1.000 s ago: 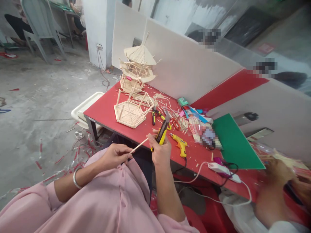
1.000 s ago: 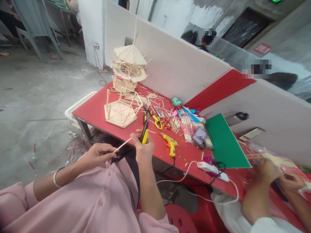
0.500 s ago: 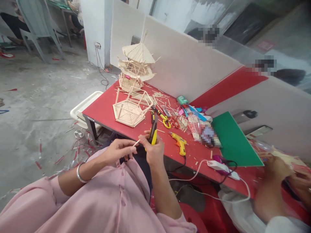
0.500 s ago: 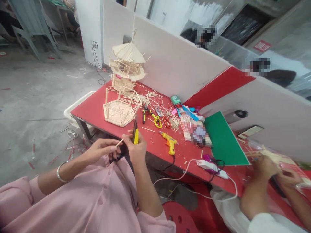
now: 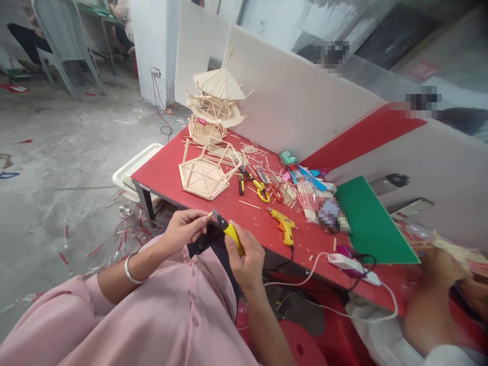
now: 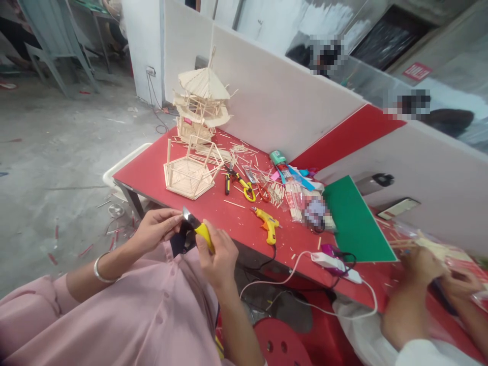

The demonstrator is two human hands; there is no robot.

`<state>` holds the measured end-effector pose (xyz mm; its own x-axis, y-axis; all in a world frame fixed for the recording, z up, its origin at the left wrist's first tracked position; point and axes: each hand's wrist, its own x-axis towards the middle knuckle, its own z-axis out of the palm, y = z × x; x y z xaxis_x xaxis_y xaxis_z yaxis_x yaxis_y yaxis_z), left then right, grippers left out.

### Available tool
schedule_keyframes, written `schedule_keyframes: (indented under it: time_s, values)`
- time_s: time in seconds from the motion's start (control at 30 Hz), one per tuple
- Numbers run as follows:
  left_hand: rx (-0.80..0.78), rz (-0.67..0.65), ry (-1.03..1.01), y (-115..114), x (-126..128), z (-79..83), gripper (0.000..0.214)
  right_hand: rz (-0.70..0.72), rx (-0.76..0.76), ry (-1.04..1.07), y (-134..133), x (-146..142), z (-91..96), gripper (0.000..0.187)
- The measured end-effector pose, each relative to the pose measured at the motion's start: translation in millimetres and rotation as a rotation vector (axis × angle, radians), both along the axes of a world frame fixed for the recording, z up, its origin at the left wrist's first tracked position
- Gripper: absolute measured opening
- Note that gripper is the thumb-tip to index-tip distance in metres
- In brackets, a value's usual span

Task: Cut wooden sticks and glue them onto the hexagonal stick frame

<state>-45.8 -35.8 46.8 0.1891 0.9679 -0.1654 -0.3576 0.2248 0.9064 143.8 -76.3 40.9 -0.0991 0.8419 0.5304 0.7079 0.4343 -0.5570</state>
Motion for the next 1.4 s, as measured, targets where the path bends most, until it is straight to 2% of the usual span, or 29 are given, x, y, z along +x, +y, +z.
schedule_keyframes:
  time_s: [0.1,0.2,0.77,0.9,1.0,1.07,1.13,1.27,1.33,1.4]
  values:
    - [0.008,0.034,0.017,-1,0,2.0,0.044,-0.002,0.127,-0.178,-3,2,-0.7,0.037]
    - [0.033,0.045,0.035,-2,1,2.7,0.043,-0.018,0.169,-0.245,-3,1,0.8,0.037]
    - [0.068,0.025,0.081,-3,-1,3.9,0.044,-0.037,0.192,-0.302,-5,-1,0.5,0.037]
    - [0.034,0.039,0.074,-2,-1,2.9,0.042,-0.045,0.148,-0.19,0,6,-1.5,0.037]
    - [0.005,0.01,0.083,0,2,1.8,0.041,-0.256,-0.018,-0.11,33,28,3.9,0.042]
    - [0.02,-0.035,0.115,3,6,1.4,0.04,-0.446,-0.222,-0.23,72,49,9.9,0.045]
    - [0.082,-0.071,0.162,8,9,1.6,0.037,-0.559,-0.484,-0.402,116,72,14.8,0.048]
    - [0.317,-0.066,0.289,22,13,1.5,0.025,-0.643,-0.607,-0.44,193,112,17.6,0.039]
    - [0.456,-0.036,0.376,29,13,0.5,0.019,-0.678,-0.64,-0.438,216,128,17.8,0.036]
    - [0.576,-0.004,0.46,36,12,-1.0,0.02,-0.685,-0.65,-0.434,225,139,19.4,0.035]
